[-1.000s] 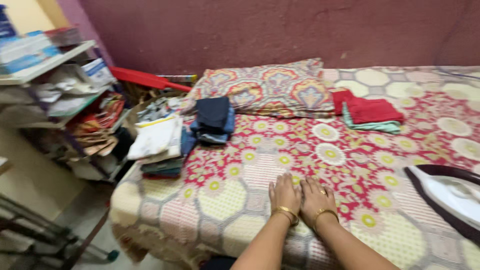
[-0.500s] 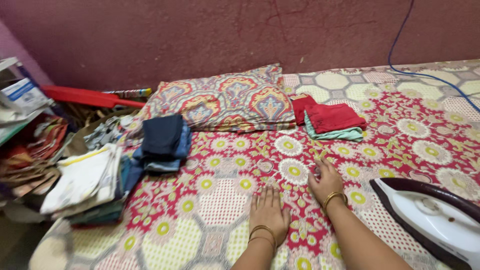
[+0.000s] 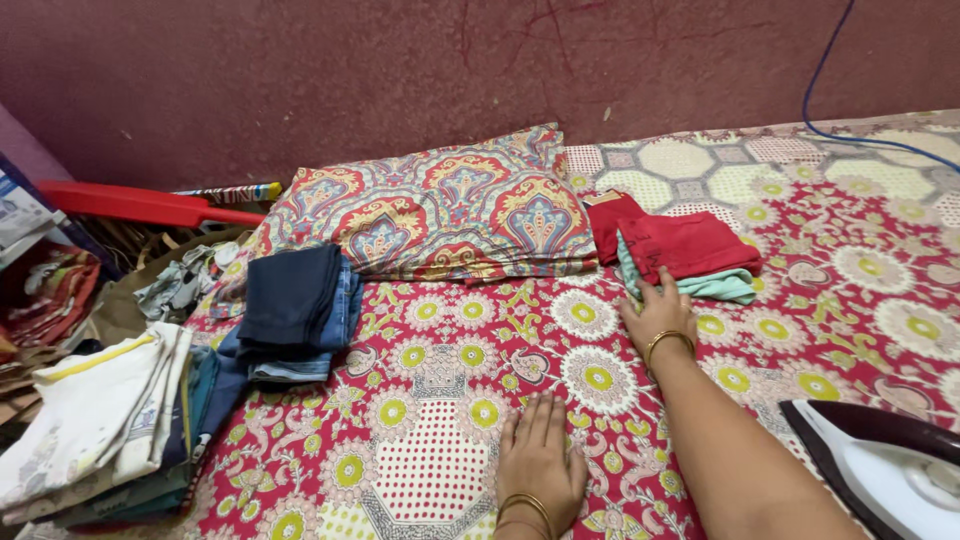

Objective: The person irons several small garments on a bed, including a white shirt with a cartoon print and a red t-shirt. They smooth each item, iron both sides, and fold them neatly before stacking them on the bed.

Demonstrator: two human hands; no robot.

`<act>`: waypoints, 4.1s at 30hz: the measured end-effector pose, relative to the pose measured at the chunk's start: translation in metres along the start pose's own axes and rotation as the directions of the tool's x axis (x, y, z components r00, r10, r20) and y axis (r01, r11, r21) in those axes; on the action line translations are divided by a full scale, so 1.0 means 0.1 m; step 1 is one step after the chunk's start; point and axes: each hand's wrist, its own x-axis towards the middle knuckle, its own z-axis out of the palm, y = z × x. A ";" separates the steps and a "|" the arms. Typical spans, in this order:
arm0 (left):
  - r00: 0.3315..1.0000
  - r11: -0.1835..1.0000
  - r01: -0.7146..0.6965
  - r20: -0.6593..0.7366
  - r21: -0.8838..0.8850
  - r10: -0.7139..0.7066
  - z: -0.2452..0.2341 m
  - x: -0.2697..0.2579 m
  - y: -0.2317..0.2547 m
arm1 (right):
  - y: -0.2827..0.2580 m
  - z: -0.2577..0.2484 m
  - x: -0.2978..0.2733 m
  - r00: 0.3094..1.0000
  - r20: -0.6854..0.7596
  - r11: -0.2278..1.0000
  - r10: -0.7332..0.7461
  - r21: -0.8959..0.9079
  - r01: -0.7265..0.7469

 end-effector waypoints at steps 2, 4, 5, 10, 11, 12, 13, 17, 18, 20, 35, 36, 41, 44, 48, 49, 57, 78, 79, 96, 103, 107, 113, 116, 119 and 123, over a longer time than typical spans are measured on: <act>1.000 1.000 -0.010 -0.006 -0.002 0.010 0.01 0.00 -0.02 | 0.05 0.05 0.02 0.994 -0.094 0.996 -0.058 0.062 0.064; 1.000 1.000 0.008 0.017 0.000 -0.008 0.01 0.00 -0.02 | 0.12 0.13 -0.03 0.970 -0.216 0.980 -0.109 0.140 0.142; 1.000 1.000 0.012 0.028 -0.002 -0.012 0.01 0.00 -0.02 | 0.17 0.16 -0.06 0.948 -0.291 0.965 -0.131 0.183 0.190; 0.996 0.998 0.054 0.072 0.023 -0.055 -0.06 0.02 0.05 | 0.37 0.20 -0.61 0.864 -0.446 0.883 -0.234 0.275 0.381; 0.994 0.998 0.058 0.088 0.039 -0.062 -0.09 0.02 0.07 | 0.39 0.19 -0.79 0.869 -0.424 0.871 -0.255 0.289 0.397; 0.994 0.997 0.062 0.086 0.048 -0.066 -0.13 0.03 0.09 | 0.42 0.14 -0.97 0.873 -0.401 0.860 -0.277 0.303 0.411; 0.993 0.996 0.069 0.088 0.060 -0.074 -0.16 0.02 0.12 | 0.47 0.08 -1.17 0.869 -0.391 0.859 -0.302 0.284 0.427; 0.983 0.989 0.104 0.139 0.101 -0.118 -0.32 -0.17 0.27 | 0.56 -0.37 -1.96 0.823 -0.389 0.818 -0.414 0.237 0.524; 0.977 0.988 0.121 0.163 0.096 -0.135 -0.35 -0.25 0.29 | 0.56 -0.52 -2.13 0.804 -0.397 0.800 -0.443 0.231 0.554; 0.962 0.985 0.154 0.214 0.079 -0.168 -0.38 -0.45 0.34 | 0.46 -0.78 -2.43 0.887 -0.293 0.820 -0.356 0.357 0.447; 0.774 0.206 0.120 -0.038 -0.971 -0.632 -0.28 -1.63 -0.26 | 0.26 -1.56 -2.87 0.956 0.167 -0.112 -0.243 0.974 -0.198; 0.764 0.239 0.116 -0.068 -0.964 -0.642 -0.26 -1.65 -0.27 | 0.41 -1.44 -2.92 0.957 0.224 -0.061 -0.186 0.969 -0.239; 0.772 0.554 0.055 -0.316 -0.831 -0.551 -0.04 -1.78 -0.03 | 1.11 -0.97 -3.29 0.965 0.253 0.335 -0.072 0.917 -0.215; 0.917 0.807 0.138 -0.233 -0.574 -0.323 -0.09 -1.88 0.27 | 1.17 -0.89 -3.33 0.980 0.126 0.467 -0.156 0.883 -0.039; 0.977 0.958 0.055 -0.181 -0.282 -0.110 -0.34 -2.07 0.70 | 1.16 -0.91 -3.42 0.972 0.018 0.580 -0.235 0.805 0.125; 0.984 0.968 0.016 -0.168 -0.250 -0.060 -0.41 -2.12 0.75 | 1.14 -0.91 -3.44 0.969 -0.003 0.590 -0.247 0.793 0.153; 0.950 0.934 0.015 -0.287 -0.356 -0.125 -0.88 -1.88 0.83 | 0.92 -1.13 -3.53 0.949 -0.072 0.657 -0.307 0.706 0.266; 0.795 0.428 -0.088 -0.322 -0.900 -0.514 -2.15 -1.70 0.31 | 1.19 -1.92 -2.25 0.912 0.348 0.409 -0.218 0.881 -0.238; 0.778 0.447 0.006 -0.277 -0.894 -0.564 -2.09 -1.70 0.22 | 1.20 -1.96 -2.21 0.920 0.277 0.391 -0.279 0.907 -0.155; 0.779 0.749 0.486 -0.166 -0.450 -0.605 -1.07 -1.65 -0.54 | 0.53 -1.64 -3.20 0.749 0.404 0.826 -0.526 0.452 0.336; 0.818 0.691 0.460 -0.036 -0.558 -0.574 -0.70 -1.49 -0.75 | 0.63 -1.73 -2.84 0.883 0.331 0.917 -0.332 0.332 0.220; 0.764 0.486 0.427 0.016 -0.763 -0.645 -0.68 -1.45 -0.77 | 0.57 -1.74 -3.03 0.919 0.141 0.924 -0.367 0.168 0.344; 0.765 -0.162 0.302 0.340 -0.940 -0.547 -0.96 -1.32 -0.66 | 0.06 -1.70 -3.55 0.805 0.405 0.888 -0.434 0.042 0.458; 0.811 -0.325 0.301 0.421 -0.896 -0.408 -1.10 -1.30 -0.61 | -0.04 -1.63 -3.68 0.845 0.356 0.883 -0.400 -0.098 0.459; 0.825 -0.395 0.263 0.417 -0.880 -0.381 -1.17 -1.35 -0.57 | 0.05 -1.51 -3.61 0.891 0.213 0.895 -0.401 -0.114 0.431; 0.808 -0.373 0.220 0.383 -0.901 -0.448 -1.28 -1.31 -0.63 | 0.36 -1.51 -3.19 0.927 0.035 0.927 -0.374 0.054 0.372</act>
